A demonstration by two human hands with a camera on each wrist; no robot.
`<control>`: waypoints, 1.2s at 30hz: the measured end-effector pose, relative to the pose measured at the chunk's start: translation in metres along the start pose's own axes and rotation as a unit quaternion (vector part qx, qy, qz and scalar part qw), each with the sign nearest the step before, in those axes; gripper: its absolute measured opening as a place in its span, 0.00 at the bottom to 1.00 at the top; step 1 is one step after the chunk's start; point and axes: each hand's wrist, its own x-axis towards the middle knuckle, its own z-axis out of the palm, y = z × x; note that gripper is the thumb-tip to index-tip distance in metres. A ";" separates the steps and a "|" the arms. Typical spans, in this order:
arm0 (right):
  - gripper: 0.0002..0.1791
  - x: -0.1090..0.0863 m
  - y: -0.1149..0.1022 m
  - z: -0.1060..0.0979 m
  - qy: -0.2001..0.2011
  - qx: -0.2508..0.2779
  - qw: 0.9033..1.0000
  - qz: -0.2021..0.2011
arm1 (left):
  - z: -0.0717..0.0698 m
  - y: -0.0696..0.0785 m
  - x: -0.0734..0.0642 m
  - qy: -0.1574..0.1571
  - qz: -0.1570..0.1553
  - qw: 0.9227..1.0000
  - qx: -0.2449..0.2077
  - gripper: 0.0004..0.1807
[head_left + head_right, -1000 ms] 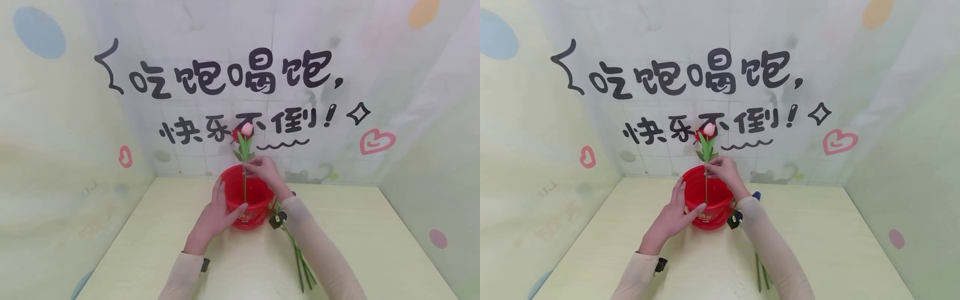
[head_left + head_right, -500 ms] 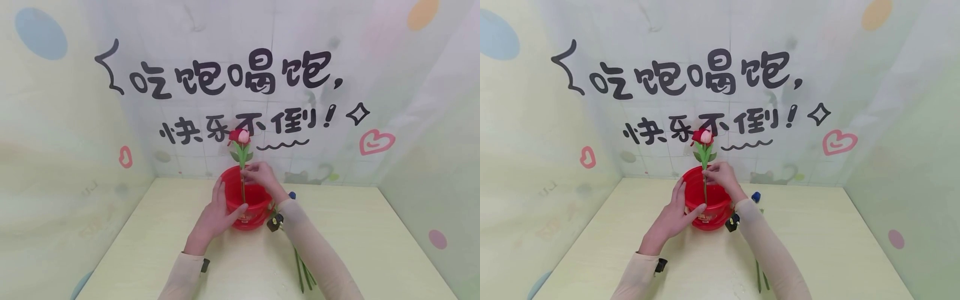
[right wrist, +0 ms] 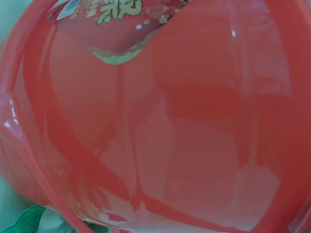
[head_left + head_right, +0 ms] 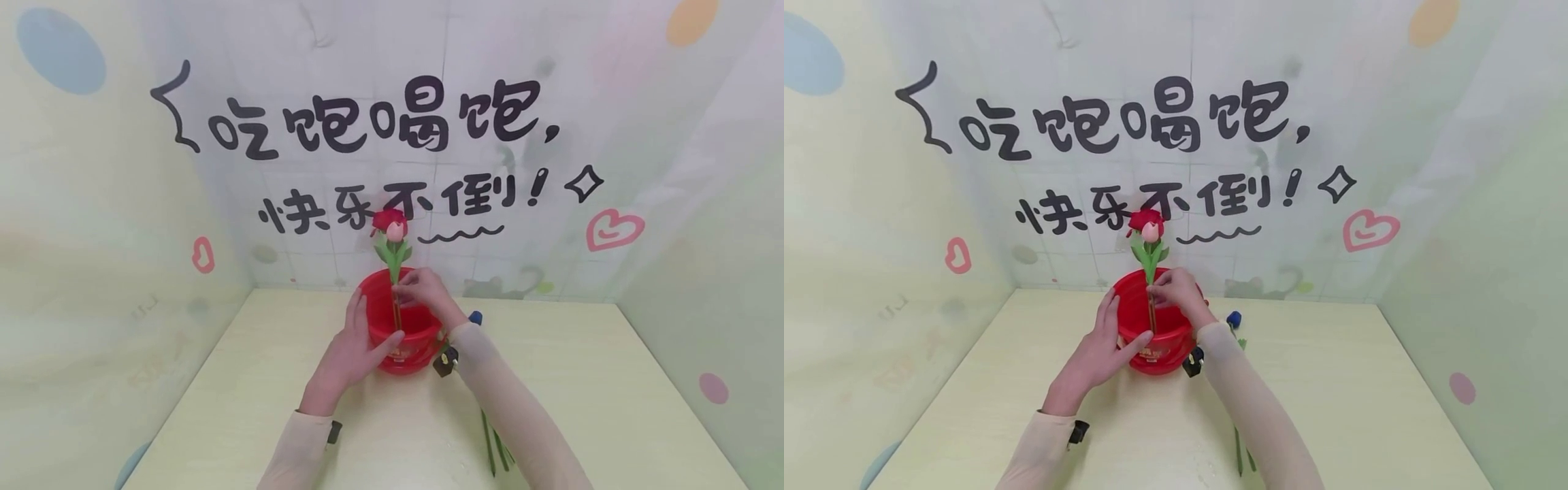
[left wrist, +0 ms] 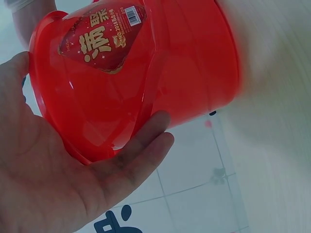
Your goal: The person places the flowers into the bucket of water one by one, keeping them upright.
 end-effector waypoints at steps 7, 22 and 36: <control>0.09 -0.002 -0.001 0.000 -0.015 -0.032 0.999 0.017 | 0.000 -0.001 0.001 -0.003 0.000 1.000 -0.002 0.68; 0.07 -0.001 0.001 0.001 -0.055 -0.082 0.994 0.036 | -0.001 0.001 0.000 -0.002 -0.002 1.000 -0.004 0.68; 0.09 0.000 -0.001 -0.003 -0.064 -0.119 0.991 0.021 | 0.000 0.000 0.002 0.005 0.005 1.000 -0.009 0.68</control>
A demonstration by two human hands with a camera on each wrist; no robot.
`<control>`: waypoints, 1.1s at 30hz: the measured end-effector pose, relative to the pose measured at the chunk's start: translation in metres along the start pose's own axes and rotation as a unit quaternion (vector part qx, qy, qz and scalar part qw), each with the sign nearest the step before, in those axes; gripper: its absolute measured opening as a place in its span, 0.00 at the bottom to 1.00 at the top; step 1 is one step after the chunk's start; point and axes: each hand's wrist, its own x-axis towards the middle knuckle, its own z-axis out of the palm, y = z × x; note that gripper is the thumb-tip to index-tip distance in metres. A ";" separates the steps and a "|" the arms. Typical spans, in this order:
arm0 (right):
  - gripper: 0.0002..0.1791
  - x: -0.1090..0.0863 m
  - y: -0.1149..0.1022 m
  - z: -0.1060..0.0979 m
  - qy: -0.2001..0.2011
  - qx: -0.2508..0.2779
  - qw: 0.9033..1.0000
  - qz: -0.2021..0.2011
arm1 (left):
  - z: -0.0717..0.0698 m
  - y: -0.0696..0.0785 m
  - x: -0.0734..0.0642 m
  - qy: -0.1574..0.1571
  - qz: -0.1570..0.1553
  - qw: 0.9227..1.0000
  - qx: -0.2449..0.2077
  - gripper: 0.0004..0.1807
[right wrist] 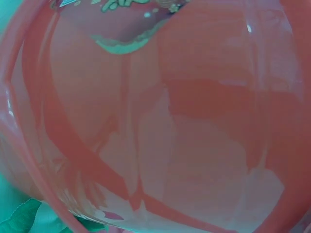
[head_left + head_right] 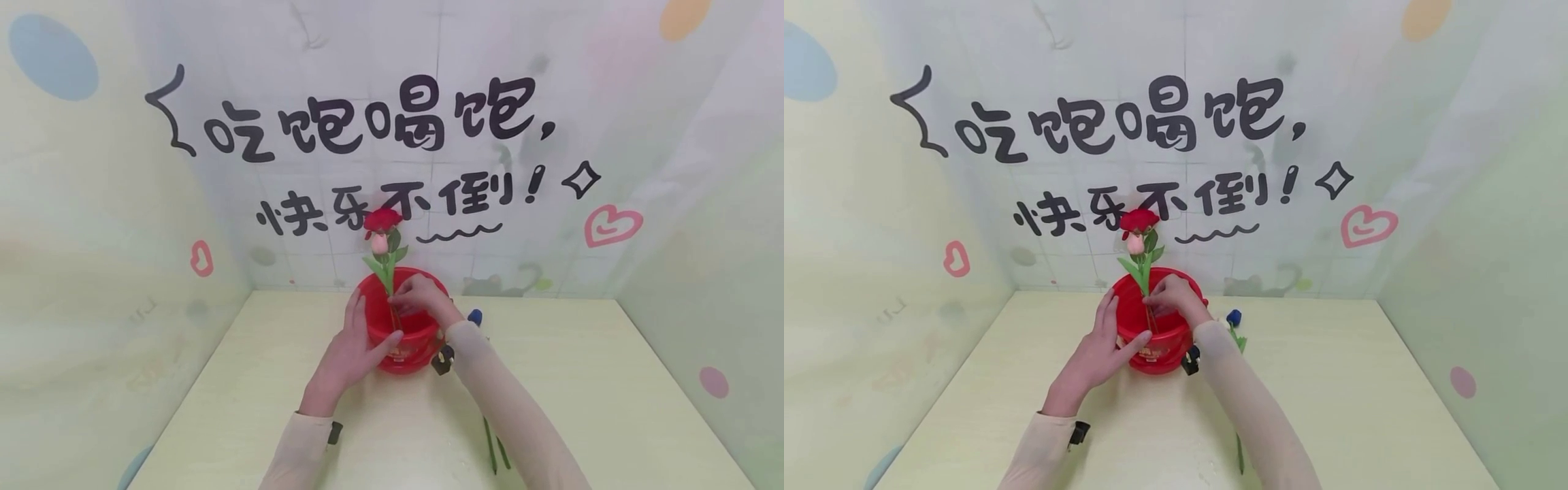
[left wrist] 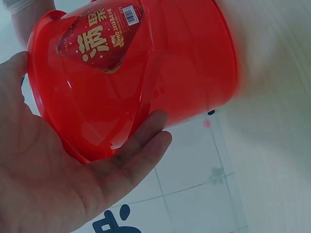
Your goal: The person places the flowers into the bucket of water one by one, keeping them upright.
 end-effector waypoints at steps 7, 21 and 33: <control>0.11 -0.006 -0.008 -0.008 0.023 -0.044 0.999 -0.009 | -0.002 0.003 0.001 -0.001 -0.001 1.000 -0.004 0.67; 0.18 -0.060 -0.007 -0.068 0.068 0.159 0.982 -0.078 | 0.001 0.002 0.003 0.001 0.004 1.000 -0.009 0.66; 0.23 -0.086 0.042 -0.089 0.065 0.214 0.974 -0.029 | -0.001 0.003 0.001 0.000 -0.002 1.000 -0.011 0.67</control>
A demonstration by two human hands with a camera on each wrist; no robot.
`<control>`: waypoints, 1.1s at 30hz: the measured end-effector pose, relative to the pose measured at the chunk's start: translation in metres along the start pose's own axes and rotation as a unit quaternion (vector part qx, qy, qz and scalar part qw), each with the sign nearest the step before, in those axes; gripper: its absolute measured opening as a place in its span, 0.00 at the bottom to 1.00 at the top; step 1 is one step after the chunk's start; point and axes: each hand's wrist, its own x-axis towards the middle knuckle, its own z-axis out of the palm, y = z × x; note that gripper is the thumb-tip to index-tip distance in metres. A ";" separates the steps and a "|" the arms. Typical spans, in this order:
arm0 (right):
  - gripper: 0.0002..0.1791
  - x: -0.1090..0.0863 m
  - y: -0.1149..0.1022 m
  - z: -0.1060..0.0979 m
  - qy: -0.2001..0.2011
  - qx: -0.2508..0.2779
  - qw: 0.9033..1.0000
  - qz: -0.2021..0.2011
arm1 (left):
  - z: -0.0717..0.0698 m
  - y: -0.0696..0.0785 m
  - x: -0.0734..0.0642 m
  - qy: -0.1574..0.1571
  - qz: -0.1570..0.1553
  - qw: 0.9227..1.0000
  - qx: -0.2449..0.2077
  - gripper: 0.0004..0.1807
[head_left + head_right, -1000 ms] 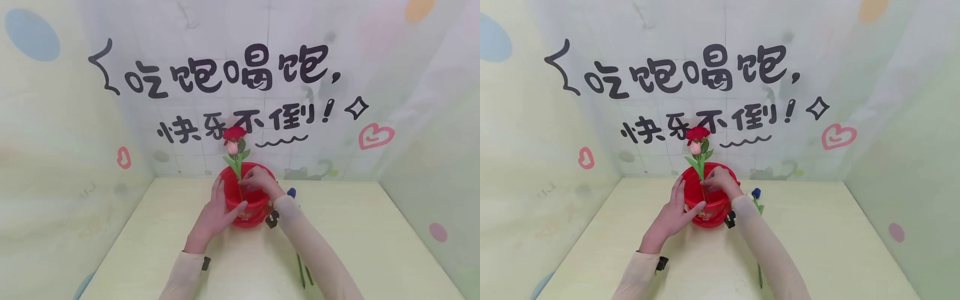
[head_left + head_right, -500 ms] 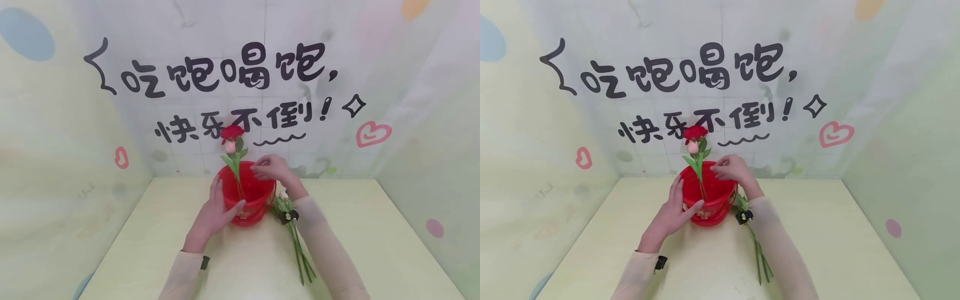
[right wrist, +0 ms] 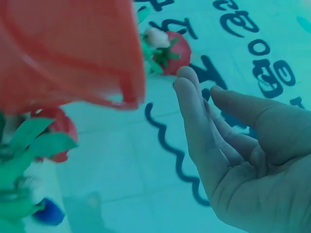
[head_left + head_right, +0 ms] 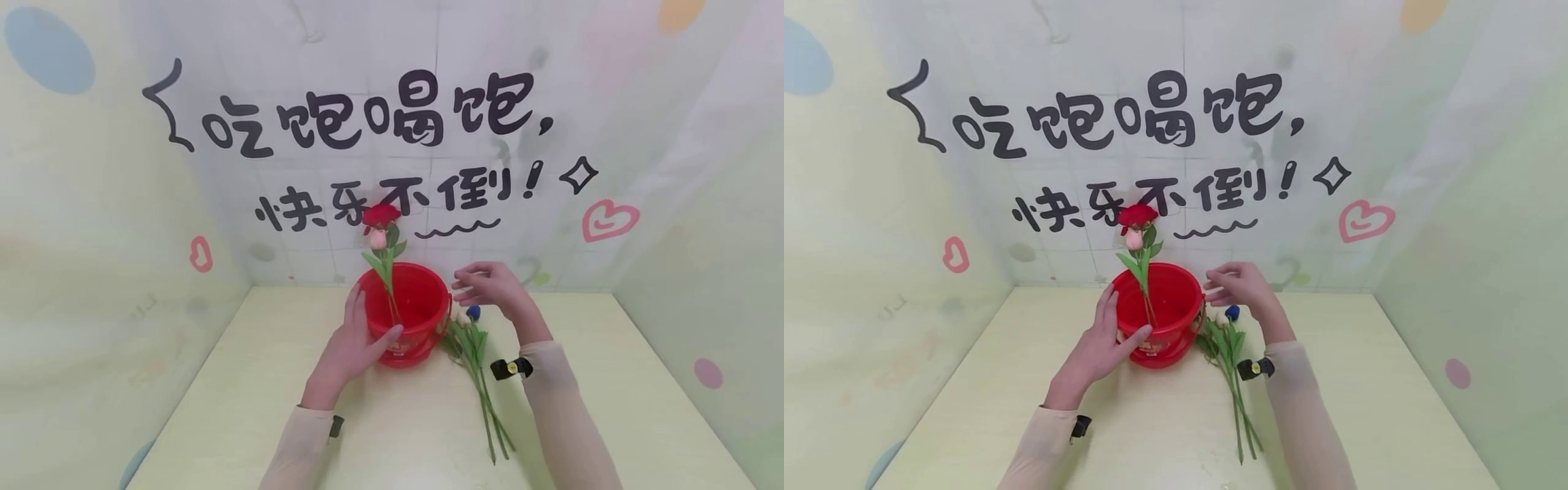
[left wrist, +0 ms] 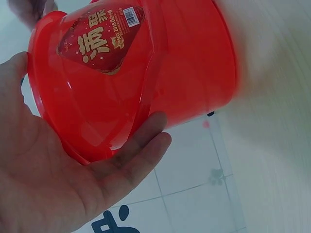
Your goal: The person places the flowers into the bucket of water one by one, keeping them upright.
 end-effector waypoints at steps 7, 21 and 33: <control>0.23 -0.011 0.057 -0.001 -0.028 -0.006 0.999 0.025 | 0.000 -0.008 -0.004 0.002 -0.015 1.000 0.007 0.69; 0.18 -0.049 0.126 -0.008 -0.056 -0.067 0.994 0.071 | 0.003 -0.005 -0.006 0.001 -0.012 1.000 0.005 0.69; 0.12 -0.056 0.141 0.003 -0.045 -0.076 0.991 0.096 | 0.003 -0.005 -0.003 0.006 -0.002 1.000 0.004 0.68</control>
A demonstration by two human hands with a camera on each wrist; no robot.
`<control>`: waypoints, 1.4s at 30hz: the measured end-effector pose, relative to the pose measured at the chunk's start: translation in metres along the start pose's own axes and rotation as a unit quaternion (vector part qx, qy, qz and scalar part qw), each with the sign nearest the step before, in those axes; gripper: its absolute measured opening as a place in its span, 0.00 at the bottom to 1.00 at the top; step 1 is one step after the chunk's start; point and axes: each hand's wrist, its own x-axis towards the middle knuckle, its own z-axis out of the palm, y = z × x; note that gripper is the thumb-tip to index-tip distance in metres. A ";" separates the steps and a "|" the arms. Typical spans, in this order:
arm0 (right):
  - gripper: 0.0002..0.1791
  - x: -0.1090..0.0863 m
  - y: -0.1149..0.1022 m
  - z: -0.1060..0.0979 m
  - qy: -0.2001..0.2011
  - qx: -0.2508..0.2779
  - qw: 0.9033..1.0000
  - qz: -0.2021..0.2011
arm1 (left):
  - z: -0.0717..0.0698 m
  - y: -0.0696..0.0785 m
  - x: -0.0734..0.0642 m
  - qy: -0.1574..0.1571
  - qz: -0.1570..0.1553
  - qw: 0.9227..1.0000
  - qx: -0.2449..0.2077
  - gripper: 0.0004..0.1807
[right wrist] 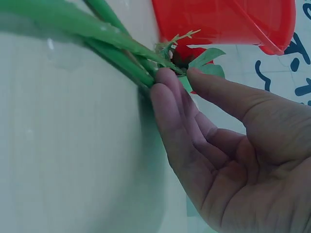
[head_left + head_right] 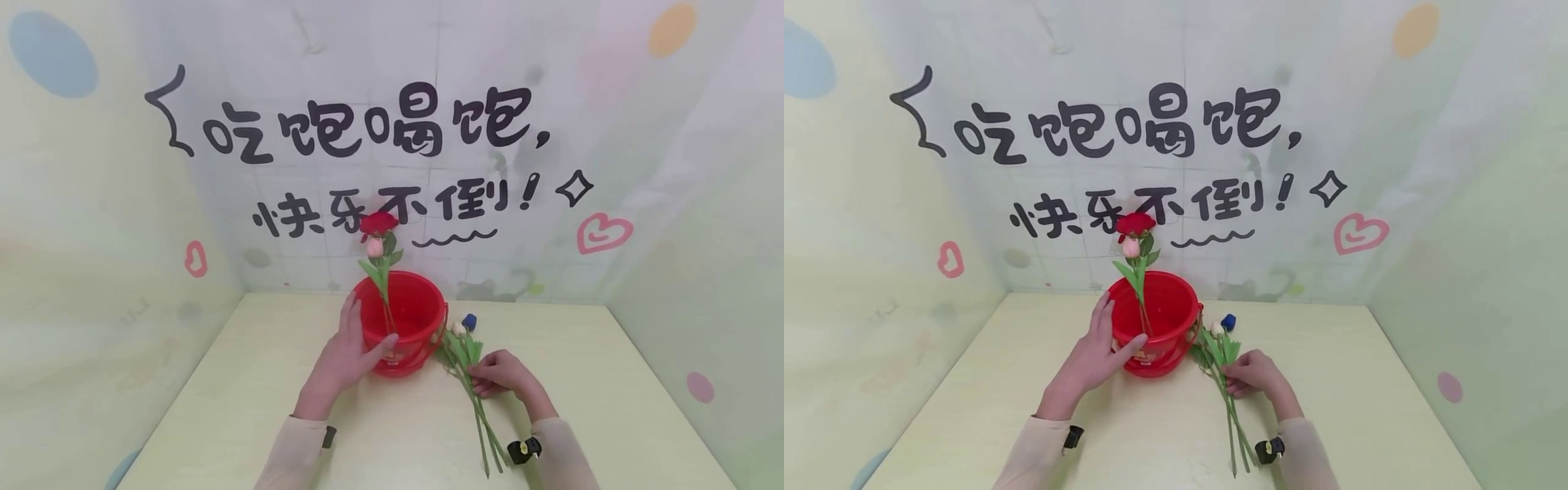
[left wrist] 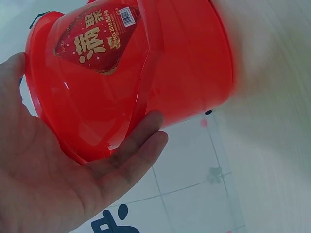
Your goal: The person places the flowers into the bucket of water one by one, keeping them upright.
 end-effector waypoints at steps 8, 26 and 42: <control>0.14 -0.010 0.000 0.011 0.064 -0.051 0.997 0.005 | 0.003 0.001 0.000 0.001 0.002 1.000 -0.002 0.68; 0.08 0.001 -0.030 0.051 0.155 -0.258 0.946 -0.120 | 0.000 0.002 0.000 0.002 -0.008 1.000 -0.001 0.68; 0.13 0.013 -0.029 0.053 0.174 -0.272 0.942 -0.085 | 0.001 0.004 0.000 -0.003 -0.021 1.000 0.007 0.69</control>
